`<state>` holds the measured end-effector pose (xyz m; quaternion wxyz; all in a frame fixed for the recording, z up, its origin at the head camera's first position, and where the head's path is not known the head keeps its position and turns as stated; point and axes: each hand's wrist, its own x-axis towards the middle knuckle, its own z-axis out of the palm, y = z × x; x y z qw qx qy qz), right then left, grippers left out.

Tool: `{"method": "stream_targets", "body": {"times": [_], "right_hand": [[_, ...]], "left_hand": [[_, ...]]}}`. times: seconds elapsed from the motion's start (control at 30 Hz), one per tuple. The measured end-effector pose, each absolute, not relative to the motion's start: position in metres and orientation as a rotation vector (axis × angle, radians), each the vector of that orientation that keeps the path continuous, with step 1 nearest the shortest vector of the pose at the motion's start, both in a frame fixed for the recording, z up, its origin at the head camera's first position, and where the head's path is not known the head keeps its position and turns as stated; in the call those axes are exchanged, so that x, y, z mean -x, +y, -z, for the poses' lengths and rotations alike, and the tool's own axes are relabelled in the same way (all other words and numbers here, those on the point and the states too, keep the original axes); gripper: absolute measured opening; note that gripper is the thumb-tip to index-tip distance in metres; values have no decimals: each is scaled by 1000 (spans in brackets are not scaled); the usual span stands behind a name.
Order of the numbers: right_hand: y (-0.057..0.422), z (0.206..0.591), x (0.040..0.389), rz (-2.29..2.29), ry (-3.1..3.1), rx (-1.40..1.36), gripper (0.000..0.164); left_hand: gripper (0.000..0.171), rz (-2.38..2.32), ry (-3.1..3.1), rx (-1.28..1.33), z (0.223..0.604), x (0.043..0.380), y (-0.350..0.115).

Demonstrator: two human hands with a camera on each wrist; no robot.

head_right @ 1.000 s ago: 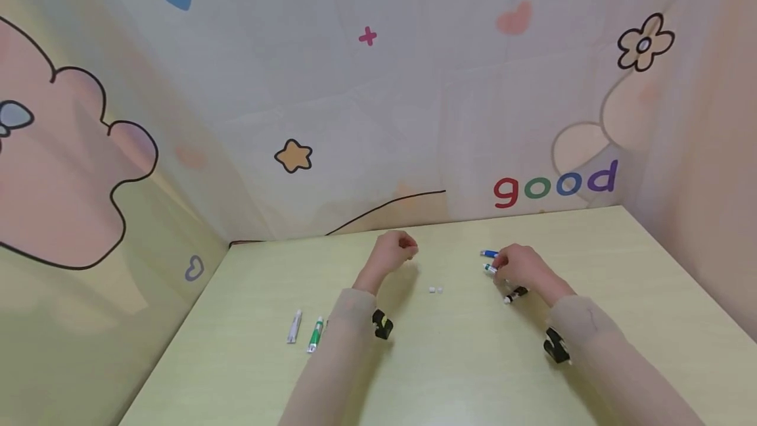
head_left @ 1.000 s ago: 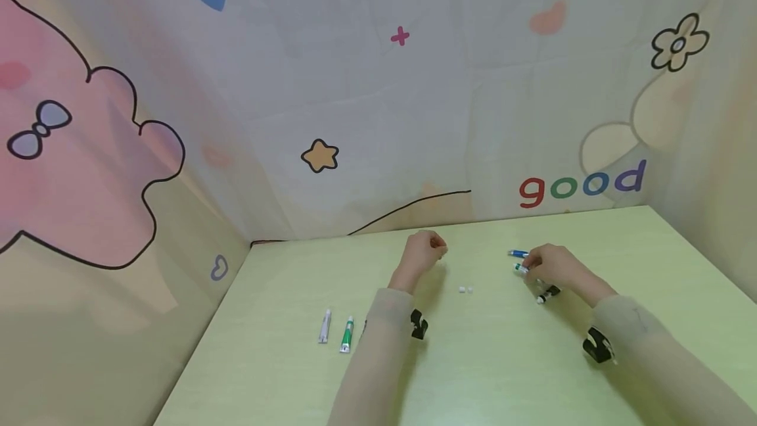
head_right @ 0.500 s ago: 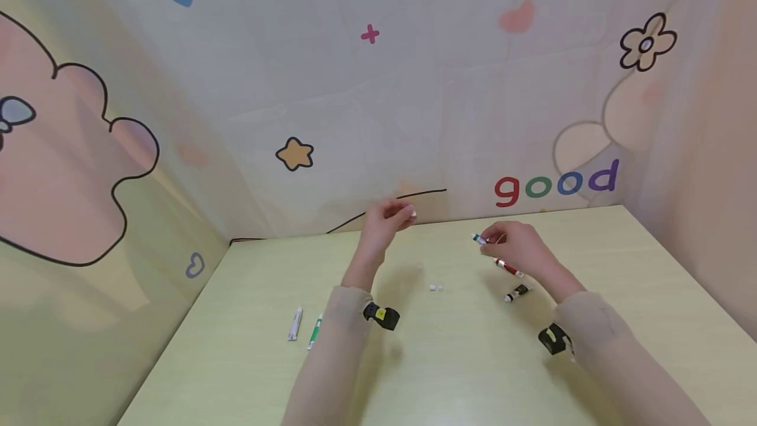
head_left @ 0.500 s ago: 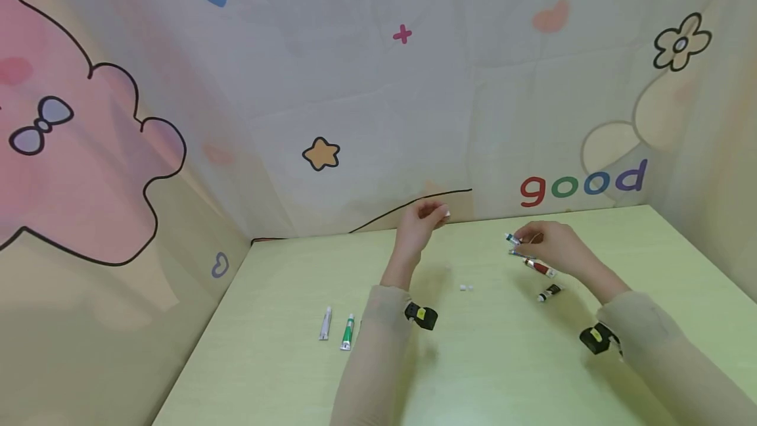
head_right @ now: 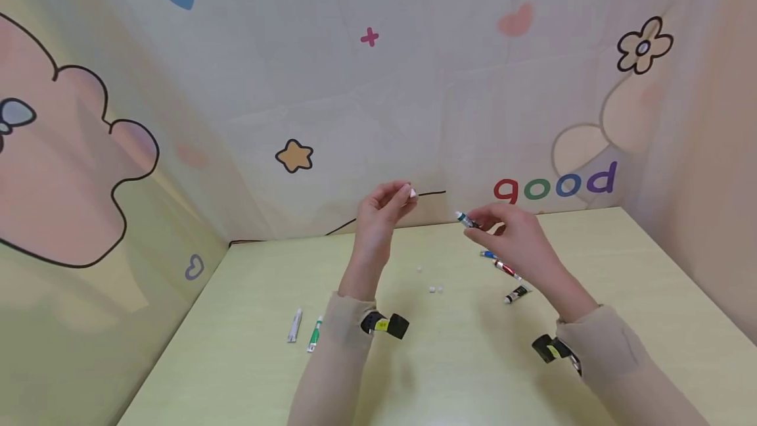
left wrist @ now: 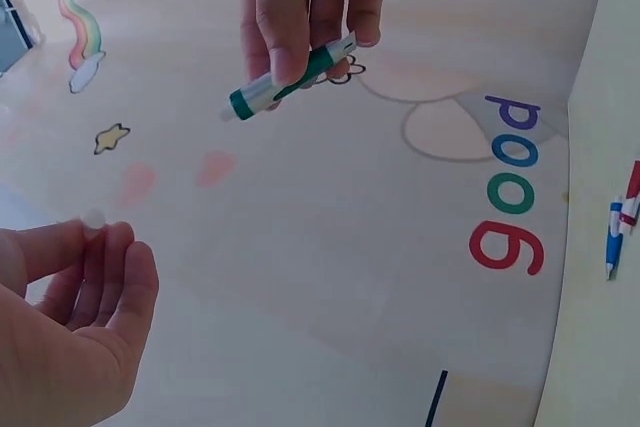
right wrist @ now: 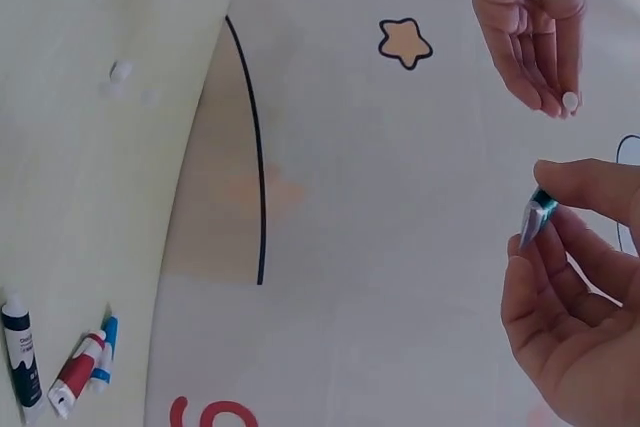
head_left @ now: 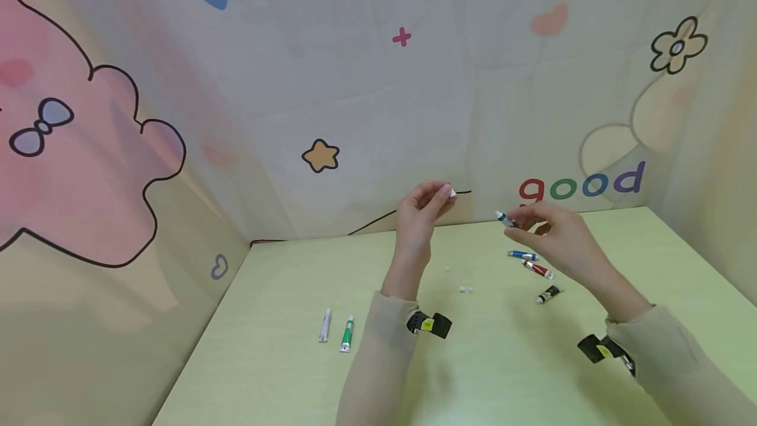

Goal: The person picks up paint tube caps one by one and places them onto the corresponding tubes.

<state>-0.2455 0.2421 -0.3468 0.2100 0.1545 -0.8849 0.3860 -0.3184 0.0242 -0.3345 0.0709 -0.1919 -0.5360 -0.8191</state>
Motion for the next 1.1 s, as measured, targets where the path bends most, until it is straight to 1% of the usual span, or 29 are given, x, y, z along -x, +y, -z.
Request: {"method": "stream_targets", "body": {"times": [0.13,0.27,0.53,0.8,1.1], "right_hand": [[232,344,235,-1070,-2328,-471,24],[222,340,226,-1078,-2234,-477,24],[207,335,218,-1058,-2085,-591,29],[200,334,218,-1043,-2006,-643,32],[197,333,217,-1062,-1974,-636,30]], "left_hand": [[7,2498,-1537,610,328,304,29],[5,2514,-1496,627,324,291,32],[9,2509,-1471,687,322,272,36],[10,2494,-1465,701,321,263,39],[22,2475,-1445,725,326,257,44]]}}
